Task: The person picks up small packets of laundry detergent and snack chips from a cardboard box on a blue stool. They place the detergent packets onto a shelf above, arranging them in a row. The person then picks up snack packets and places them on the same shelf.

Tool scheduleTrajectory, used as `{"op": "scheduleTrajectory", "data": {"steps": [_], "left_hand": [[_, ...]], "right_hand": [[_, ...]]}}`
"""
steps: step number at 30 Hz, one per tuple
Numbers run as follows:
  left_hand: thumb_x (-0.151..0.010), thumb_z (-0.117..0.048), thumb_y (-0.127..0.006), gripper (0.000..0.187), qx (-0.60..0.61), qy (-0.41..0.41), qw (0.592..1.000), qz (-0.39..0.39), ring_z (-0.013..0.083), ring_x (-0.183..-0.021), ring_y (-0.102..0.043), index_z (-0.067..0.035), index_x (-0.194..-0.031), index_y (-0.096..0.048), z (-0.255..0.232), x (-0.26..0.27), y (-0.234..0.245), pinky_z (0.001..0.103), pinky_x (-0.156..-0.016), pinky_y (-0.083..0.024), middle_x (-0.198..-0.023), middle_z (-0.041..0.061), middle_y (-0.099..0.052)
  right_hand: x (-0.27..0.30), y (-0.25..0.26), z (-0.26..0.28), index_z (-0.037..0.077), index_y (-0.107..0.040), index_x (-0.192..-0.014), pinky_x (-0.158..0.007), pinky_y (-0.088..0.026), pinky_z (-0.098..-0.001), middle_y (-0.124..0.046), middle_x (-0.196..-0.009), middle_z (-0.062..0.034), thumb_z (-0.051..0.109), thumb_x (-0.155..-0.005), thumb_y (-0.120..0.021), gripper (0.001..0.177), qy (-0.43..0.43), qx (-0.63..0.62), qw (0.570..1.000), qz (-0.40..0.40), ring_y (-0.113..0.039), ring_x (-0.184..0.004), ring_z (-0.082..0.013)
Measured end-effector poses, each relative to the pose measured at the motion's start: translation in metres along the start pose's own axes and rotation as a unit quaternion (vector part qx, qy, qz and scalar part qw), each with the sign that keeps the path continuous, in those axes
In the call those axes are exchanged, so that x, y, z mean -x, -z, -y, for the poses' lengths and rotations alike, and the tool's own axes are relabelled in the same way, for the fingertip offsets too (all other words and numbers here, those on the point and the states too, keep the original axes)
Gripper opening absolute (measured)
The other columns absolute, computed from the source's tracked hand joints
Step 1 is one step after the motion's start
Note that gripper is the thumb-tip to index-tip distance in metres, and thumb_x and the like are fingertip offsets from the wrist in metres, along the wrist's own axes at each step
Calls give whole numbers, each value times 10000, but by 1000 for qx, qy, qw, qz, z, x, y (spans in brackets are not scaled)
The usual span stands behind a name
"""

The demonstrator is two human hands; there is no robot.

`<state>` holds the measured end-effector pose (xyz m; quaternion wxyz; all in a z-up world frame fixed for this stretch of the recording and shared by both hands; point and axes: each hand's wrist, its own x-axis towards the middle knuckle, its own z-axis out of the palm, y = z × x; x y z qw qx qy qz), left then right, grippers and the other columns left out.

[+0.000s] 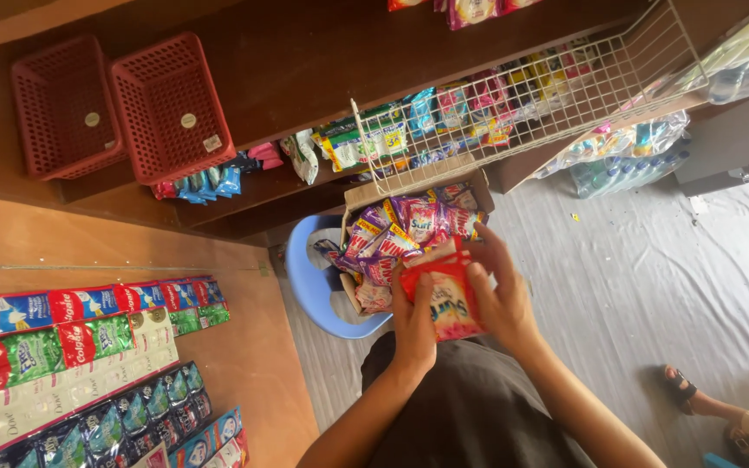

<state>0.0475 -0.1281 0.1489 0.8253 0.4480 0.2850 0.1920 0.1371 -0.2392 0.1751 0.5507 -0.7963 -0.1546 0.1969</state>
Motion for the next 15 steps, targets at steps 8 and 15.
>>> {"op": "scheduleTrajectory", "data": {"steps": [8, 15], "left_hand": [[-994, -539, -475, 603, 269, 124, 947, -126, 247, -1164, -655, -102, -1410, -471, 5, -11, -49, 419, -972, -553, -1329, 99, -615], [-1028, -525, -404, 603, 305, 58, 947, -85, 232, -1227, -618, -86, -1439, -453, 40, 20, -109, 378, -1021, -529, -1378, 106, -585]], "right_hand": [[39, 11, -72, 38, -341, -1555, -1036, -492, -373, -552, -1481, -87, 385, -986, -622, 723, 9, -369, 928, 57, -549, -1323, -209], [33, 55, -80, 32, -496, -1403, -794, -566, -396, -697, -1224, -90, 296, -907, -683, 591, -135, -236, 961, 52, -662, -1083, -187]]}}
